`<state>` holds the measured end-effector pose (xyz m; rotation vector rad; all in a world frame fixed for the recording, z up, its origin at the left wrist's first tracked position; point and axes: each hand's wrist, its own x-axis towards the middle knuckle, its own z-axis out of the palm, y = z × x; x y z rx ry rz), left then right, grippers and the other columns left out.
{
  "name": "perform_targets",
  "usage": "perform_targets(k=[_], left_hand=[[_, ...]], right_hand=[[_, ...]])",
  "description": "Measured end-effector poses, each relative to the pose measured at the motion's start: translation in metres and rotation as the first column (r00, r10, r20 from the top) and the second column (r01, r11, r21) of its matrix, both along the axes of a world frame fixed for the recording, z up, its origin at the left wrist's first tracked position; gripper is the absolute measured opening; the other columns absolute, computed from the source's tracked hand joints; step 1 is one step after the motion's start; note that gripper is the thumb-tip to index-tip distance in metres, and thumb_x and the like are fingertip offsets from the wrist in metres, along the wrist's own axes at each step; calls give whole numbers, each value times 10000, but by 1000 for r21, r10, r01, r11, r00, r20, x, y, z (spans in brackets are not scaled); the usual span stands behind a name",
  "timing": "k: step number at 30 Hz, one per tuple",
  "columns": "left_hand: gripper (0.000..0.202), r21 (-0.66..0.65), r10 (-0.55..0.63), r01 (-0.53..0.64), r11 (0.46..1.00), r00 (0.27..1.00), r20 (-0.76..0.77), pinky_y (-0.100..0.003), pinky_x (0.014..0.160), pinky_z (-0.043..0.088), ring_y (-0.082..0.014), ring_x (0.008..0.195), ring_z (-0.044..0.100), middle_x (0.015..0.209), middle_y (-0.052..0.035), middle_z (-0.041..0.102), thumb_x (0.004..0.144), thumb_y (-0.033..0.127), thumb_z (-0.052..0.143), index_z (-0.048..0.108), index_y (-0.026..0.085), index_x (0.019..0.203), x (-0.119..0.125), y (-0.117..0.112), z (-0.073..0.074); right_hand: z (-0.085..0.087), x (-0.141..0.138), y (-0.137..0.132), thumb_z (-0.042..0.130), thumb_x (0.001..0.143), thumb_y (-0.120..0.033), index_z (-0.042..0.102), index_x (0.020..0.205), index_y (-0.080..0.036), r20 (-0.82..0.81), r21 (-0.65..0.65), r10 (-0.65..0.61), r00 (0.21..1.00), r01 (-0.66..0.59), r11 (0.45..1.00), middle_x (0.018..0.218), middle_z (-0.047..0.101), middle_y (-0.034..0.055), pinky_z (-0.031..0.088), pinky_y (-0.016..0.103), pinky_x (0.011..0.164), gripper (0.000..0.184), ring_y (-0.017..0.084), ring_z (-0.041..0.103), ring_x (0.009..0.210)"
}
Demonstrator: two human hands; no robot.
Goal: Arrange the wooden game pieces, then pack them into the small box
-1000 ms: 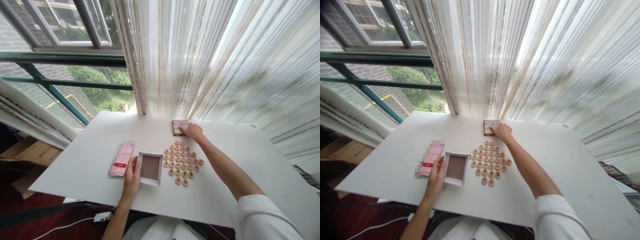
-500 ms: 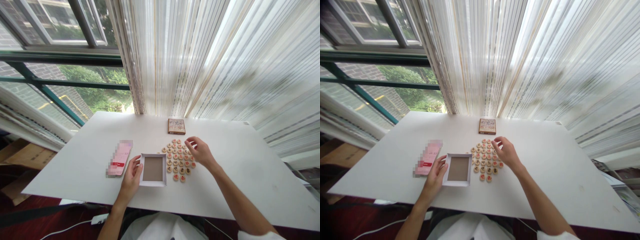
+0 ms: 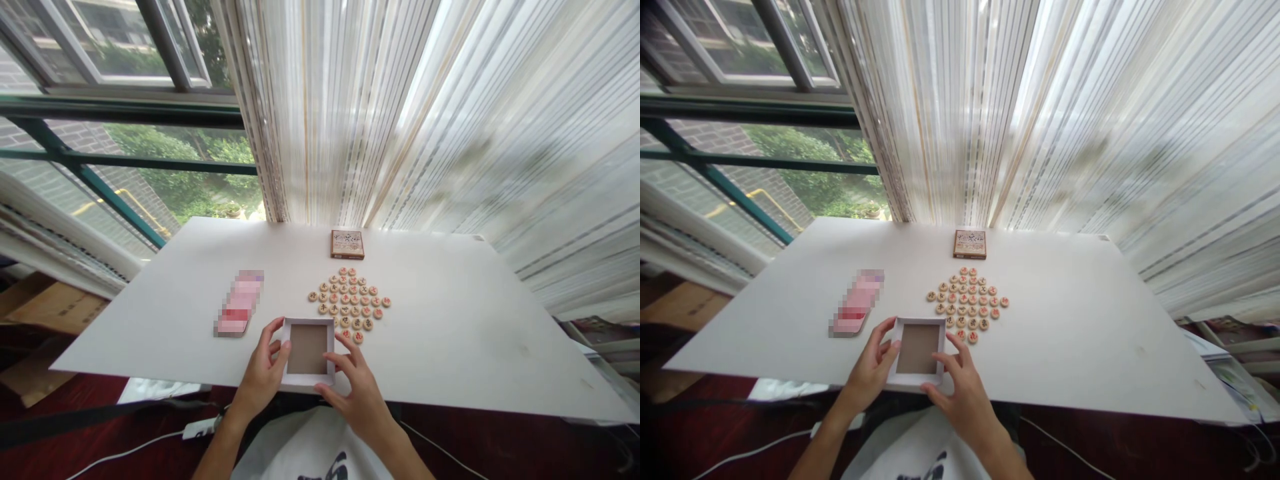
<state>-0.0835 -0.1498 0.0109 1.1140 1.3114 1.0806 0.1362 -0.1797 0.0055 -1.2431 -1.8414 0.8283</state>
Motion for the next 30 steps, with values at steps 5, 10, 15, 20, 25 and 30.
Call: perform_targets(k=[5,10,15,20,25,30], left_hand=[[892,147,-16,57,988,964,-265,-498,1057,482,-323,1329,499,1586,-135,325,807,402,735,252,308,1551,-15,-12,-1],[1138,185,-57,147,972,906,-420,-532,1172,343,-356,1444,367,1604,-116,307,652,317,861,196,330,1575,-31,-14,-1],[1098,219,-67,244,945,797,-601,-525,1227,243,-324,1495,278,1629,-101,270,693,296,826,178,310,1579,-39,-5,-10],[1070,198,-102,299,934,752,-651,-516,1239,223,-304,1503,264,1634,-92,259,730,316,802,154,314,1582,-38,-2,-10],[1060,218,-85,256,942,809,-582,-538,1229,227,-326,1504,250,1635,-102,249,724,379,818,189,313,1574,-40,0,3],[604,481,217,-10,877,901,-375,-458,1134,409,-254,1355,488,1511,-117,443,925,349,606,386,267,1482,-28,35,28]], right_hand=[[-6,-9,7,747,833,-245,636,1175,-270,-34,40,-2,999,3,999,1489,435,134,585,422,923,360,240,677,1020],[-15,-21,15,732,836,-241,640,1218,-269,-82,13,6,997,-5,1000,1478,458,134,615,413,876,393,227,700,968],[-15,-23,20,704,858,-247,623,1275,-266,-9,5,-5,1000,5,1000,1432,513,135,626,380,808,425,172,697,802],[-9,-15,22,671,896,-289,651,1217,-257,61,-12,-4,998,5,1000,1313,586,114,613,371,793,323,148,676,726],[-2,-11,19,598,943,-281,653,1196,-245,6,17,4,1000,-4,1000,1285,590,118,606,325,719,261,149,677,754],[11,8,23,541,968,-286,681,1110,-232,-48,111,-117,992,122,986,1161,646,110,586,293,588,206,157,647,719]])
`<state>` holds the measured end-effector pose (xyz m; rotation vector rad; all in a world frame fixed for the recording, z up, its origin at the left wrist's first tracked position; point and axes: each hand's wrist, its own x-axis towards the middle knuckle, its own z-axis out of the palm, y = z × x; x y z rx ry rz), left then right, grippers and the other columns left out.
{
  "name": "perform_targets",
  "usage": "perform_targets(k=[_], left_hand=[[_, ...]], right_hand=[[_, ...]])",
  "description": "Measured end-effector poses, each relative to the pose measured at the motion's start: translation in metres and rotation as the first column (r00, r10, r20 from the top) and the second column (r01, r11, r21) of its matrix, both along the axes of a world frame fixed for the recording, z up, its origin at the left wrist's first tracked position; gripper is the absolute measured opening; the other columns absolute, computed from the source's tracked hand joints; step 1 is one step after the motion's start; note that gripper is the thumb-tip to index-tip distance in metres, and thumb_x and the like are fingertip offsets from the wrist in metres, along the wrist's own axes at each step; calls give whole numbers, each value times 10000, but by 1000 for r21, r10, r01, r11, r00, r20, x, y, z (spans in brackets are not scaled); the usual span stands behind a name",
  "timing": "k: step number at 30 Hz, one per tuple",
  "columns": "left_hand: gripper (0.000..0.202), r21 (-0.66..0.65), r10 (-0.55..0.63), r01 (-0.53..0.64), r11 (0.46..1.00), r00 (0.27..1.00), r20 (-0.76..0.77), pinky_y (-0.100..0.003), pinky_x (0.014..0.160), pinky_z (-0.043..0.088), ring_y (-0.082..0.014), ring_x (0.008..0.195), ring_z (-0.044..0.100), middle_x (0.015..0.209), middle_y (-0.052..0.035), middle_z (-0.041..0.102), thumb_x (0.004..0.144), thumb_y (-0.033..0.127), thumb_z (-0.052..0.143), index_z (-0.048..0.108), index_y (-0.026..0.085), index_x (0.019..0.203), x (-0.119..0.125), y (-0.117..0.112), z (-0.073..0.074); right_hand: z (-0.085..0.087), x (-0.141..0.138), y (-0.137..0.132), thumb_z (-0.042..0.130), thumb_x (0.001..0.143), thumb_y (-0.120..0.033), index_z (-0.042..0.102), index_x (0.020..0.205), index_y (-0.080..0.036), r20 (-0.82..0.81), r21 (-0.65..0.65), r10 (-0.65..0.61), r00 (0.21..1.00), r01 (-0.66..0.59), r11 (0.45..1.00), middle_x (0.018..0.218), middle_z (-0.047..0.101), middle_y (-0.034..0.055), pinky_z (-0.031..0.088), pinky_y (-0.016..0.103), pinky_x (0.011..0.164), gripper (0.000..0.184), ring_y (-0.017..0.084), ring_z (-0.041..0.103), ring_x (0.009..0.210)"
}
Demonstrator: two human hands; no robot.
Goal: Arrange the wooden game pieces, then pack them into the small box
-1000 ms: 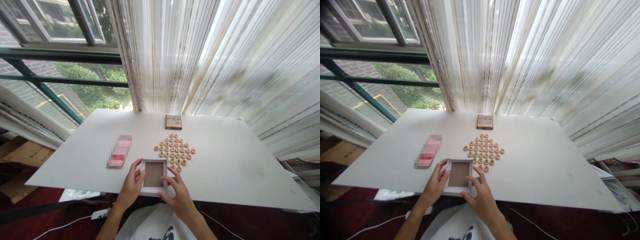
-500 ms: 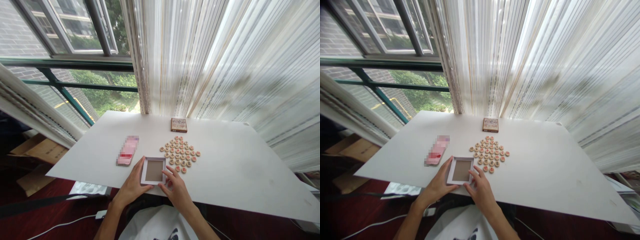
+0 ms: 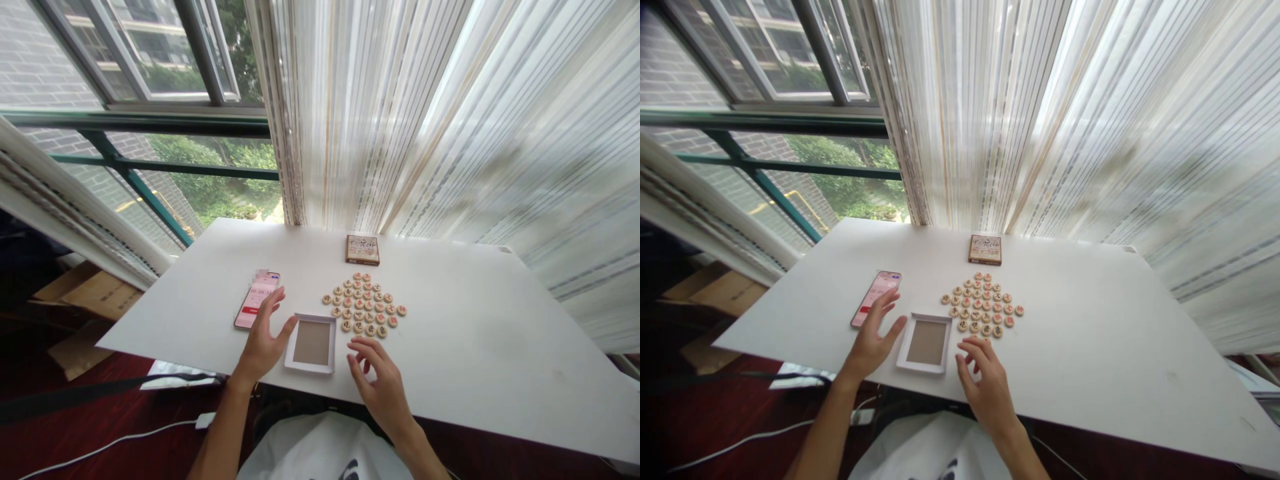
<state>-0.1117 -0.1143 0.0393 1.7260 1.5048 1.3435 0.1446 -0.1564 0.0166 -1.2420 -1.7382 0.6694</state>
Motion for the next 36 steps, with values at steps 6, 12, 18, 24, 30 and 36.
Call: perform_targets(k=[6,12,18,24,30,36], left_hand=[[361,-126,-228,203,971,945,-236,-388,961,522,-232,1053,655,1168,-75,691,893,345,639,636,243,1239,35,68,16],[365,-224,-345,273,936,840,-419,-353,926,517,-247,1014,661,1092,-72,720,795,258,703,693,218,1157,43,95,0],[358,-266,-359,262,928,820,-446,-323,857,527,-227,896,676,989,-60,736,762,273,709,714,226,1116,37,103,-6],[323,-260,-378,287,922,816,-437,-321,863,527,-226,903,669,979,-56,742,777,286,695,722,230,1095,40,107,-5],[302,-263,-403,316,912,815,-416,-328,864,532,-218,894,669,983,-50,738,800,286,673,717,226,1093,40,108,-3],[320,-189,-324,282,940,914,-246,-315,863,545,-188,926,668,1046,-44,712,821,265,659,667,225,1138,25,88,15]], right_hand=[[6,54,19,563,951,-318,695,1059,-229,28,148,-244,969,237,960,1065,680,98,563,301,545,192,175,616,698],[-12,105,27,566,949,-384,695,1041,-210,89,143,-438,894,424,894,1018,708,85,561,317,638,236,202,666,778],[-27,118,26,572,939,-439,699,1035,-215,86,36,-474,876,472,881,1010,726,75,567,347,750,275,217,702,806],[-29,118,26,577,935,-453,697,1042,-223,67,-19,-467,882,469,883,1025,727,71,565,368,806,281,222,709,820],[-31,120,25,591,928,-460,697,1046,-227,49,-59,-478,877,480,875,1005,732,61,563,358,813,282,217,718,821],[-32,120,25,594,930,-451,698,1048,-223,71,-50,-477,876,481,875,1007,735,66,557,364,829,277,219,716,826]])
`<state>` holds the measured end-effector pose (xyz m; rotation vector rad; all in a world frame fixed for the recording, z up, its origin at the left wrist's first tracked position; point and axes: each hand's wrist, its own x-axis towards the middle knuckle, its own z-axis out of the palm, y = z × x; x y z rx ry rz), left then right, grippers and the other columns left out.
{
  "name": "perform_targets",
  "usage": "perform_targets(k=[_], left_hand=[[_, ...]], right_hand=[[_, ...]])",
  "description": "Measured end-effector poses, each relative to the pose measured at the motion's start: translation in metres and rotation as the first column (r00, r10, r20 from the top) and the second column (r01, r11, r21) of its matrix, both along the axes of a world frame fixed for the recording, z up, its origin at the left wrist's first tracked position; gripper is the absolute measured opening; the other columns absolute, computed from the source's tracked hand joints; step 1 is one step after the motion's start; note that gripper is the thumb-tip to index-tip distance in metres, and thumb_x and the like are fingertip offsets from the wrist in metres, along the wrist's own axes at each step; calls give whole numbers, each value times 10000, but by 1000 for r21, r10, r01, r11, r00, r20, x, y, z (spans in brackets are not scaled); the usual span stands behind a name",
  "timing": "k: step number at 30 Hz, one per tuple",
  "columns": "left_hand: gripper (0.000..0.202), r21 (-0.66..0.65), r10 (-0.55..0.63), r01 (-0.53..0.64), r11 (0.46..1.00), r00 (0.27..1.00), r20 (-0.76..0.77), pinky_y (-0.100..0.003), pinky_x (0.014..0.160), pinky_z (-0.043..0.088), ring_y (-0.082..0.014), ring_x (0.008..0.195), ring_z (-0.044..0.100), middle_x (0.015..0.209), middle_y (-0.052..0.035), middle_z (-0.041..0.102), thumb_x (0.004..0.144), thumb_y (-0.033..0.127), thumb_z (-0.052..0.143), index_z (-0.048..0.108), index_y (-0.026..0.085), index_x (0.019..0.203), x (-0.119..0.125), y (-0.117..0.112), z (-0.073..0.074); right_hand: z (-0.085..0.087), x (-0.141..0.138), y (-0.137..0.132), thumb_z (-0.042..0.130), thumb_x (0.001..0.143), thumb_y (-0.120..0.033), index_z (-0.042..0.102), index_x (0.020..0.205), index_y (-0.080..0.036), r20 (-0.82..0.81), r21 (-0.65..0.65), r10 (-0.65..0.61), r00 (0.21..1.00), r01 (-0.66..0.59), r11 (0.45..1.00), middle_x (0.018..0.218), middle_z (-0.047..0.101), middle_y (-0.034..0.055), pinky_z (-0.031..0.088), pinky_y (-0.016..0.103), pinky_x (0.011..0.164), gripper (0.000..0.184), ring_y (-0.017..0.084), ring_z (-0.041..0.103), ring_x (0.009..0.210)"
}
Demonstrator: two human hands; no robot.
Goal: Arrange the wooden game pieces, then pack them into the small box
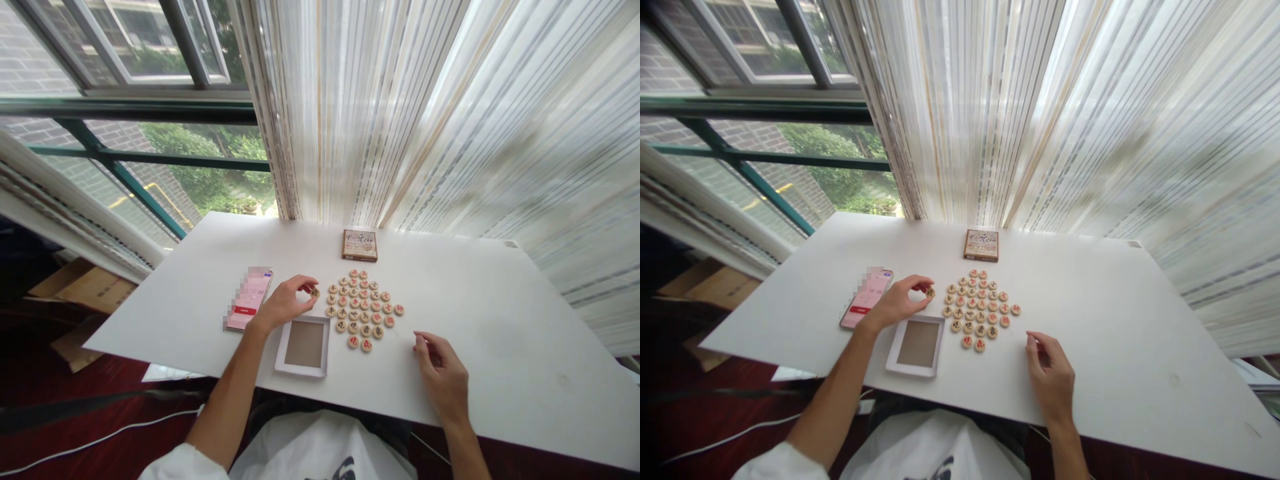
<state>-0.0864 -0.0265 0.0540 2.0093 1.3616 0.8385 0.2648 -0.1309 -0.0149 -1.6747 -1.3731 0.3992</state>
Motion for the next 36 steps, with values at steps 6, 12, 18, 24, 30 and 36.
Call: perform_targets(k=[6,12,18,24,30,36], left_hand=[[301,-16,30,-29,999,997,71,-325,892,547,-188,962,659,1055,-38,687,801,230,673,656,228,1101,-24,-35,3],[299,-24,34,-32,999,996,85,-317,892,541,-171,954,651,1041,-21,670,807,193,676,629,228,1100,-32,-46,-6],[282,-14,27,-26,1000,998,62,-304,882,542,-170,956,657,1038,-21,682,824,215,677,628,229,1101,-26,-38,-3],[255,28,5,-3,1000,996,-89,-295,856,540,-176,942,668,1044,-29,702,852,254,652,644,231,1105,-6,-13,2],[206,29,-75,83,996,970,-232,-309,855,527,-183,920,669,1033,-15,718,865,257,632,661,240,1069,13,7,-1],[210,15,-70,76,997,967,-244,-321,861,526,-185,913,666,1023,-16,717,867,284,645,668,246,1072,14,9,-3]], right_hand=[[-2,3,1,595,926,-473,706,1052,-210,27,-2,2,1000,-2,1000,996,739,77,550,368,828,312,225,715,812],[-4,3,1,606,914,-485,713,1051,-217,39,-16,-13,999,14,1000,979,748,68,545,356,830,320,225,716,812],[-2,2,2,604,914,-478,710,1045,-225,20,-17,-16,1000,16,1000,988,743,60,544,350,824,304,220,714,812],[-3,2,2,605,913,-477,710,1037,-221,20,-11,-15,1000,15,1000,972,744,63,548,353,820,303,218,713,799],[-3,3,1,601,919,-470,706,1039,-221,4,-5,-10,1000,10,1000,971,744,65,553,360,821,295,220,712,802],[0,1,1,604,918,-461,707,1037,-227,-15,-12,-13,1000,13,1000,984,745,60,550,363,833,282,221,712,817]])
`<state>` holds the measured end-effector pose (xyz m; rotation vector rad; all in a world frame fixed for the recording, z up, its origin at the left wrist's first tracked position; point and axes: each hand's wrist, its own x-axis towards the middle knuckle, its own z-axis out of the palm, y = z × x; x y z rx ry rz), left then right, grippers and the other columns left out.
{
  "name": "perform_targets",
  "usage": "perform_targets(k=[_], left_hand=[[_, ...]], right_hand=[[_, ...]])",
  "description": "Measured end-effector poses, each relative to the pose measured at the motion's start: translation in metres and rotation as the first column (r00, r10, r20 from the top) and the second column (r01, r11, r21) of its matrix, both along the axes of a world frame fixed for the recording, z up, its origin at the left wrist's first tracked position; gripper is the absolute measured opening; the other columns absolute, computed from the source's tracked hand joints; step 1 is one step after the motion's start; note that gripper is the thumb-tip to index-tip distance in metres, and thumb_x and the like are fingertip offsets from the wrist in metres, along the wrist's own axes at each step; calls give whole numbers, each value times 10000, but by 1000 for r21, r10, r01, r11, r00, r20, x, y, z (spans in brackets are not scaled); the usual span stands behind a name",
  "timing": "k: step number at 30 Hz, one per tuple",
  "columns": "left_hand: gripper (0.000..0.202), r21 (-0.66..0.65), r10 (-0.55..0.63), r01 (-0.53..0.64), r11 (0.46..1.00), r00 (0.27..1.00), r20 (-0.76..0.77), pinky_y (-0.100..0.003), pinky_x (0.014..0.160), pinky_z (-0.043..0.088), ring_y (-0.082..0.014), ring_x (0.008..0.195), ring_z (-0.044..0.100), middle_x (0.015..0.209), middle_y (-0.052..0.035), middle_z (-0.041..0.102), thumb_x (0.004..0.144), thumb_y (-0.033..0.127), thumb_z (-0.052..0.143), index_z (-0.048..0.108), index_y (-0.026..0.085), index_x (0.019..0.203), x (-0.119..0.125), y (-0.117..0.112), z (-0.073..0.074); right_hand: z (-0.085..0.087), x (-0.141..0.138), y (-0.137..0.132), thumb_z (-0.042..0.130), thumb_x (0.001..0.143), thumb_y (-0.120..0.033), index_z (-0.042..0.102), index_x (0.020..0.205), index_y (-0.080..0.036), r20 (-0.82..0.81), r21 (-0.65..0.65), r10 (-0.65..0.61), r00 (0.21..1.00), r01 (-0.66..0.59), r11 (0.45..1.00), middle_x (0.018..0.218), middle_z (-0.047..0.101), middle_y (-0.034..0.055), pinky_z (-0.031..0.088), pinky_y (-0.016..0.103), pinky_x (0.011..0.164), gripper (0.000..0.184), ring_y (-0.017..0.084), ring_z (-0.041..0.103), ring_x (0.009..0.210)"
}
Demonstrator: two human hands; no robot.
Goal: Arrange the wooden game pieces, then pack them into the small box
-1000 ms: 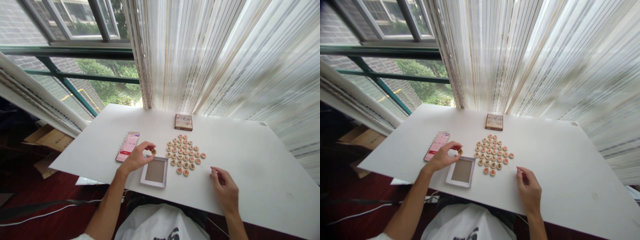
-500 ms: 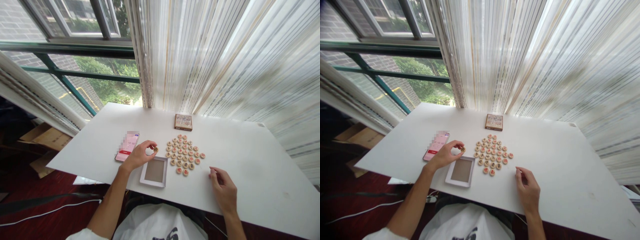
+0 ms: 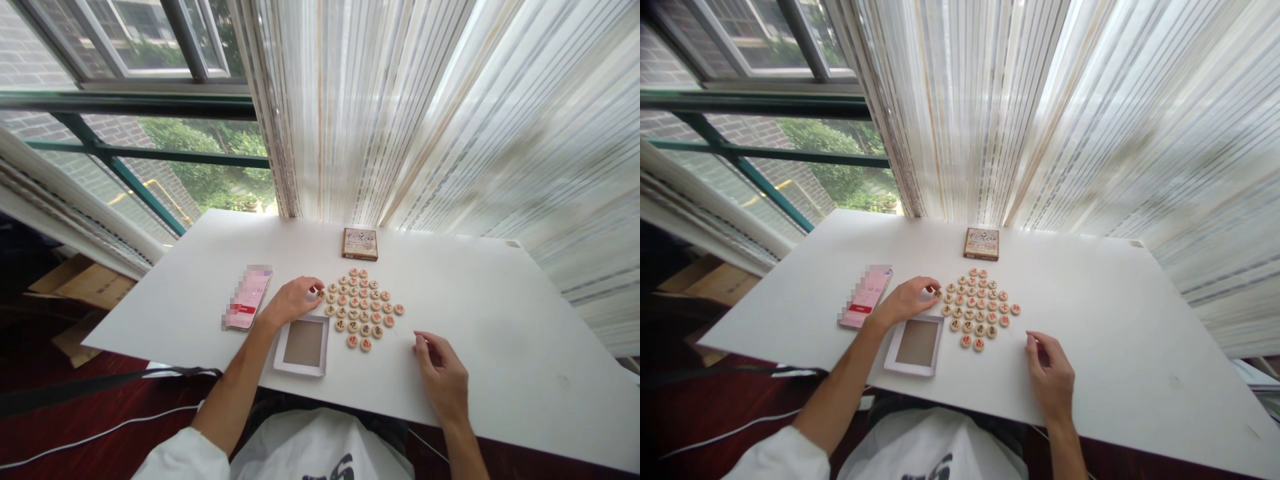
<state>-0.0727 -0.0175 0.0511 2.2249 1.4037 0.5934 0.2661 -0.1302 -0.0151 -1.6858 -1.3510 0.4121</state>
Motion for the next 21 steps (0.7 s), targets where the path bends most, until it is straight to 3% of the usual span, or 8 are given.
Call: perform_targets(k=[8,14,21], left_hand=[[268,-25,133,-130,991,977,166,-290,782,534,-161,867,642,1033,-9,696,853,322,688,640,258,1109,-28,-37,8],[266,-2,181,-182,983,977,112,-331,859,517,-183,925,625,1035,-14,678,848,305,699,636,265,1104,-49,-72,-2],[226,-11,168,-168,986,985,31,-340,858,528,-196,903,631,995,-21,667,855,317,702,666,268,1072,-46,-82,-11]], right_hand=[[0,1,0,605,917,-467,709,1041,-235,-14,-17,-2,1000,1,1000,977,750,49,547,357,825,282,219,715,825],[1,1,1,613,911,-476,713,1044,-234,27,-18,-1,1000,2,1000,966,749,54,538,356,823,294,217,712,804],[0,0,0,611,910,-491,717,1044,-223,17,-25,4,1000,-3,1000,968,751,62,540,354,826,318,218,713,811]])
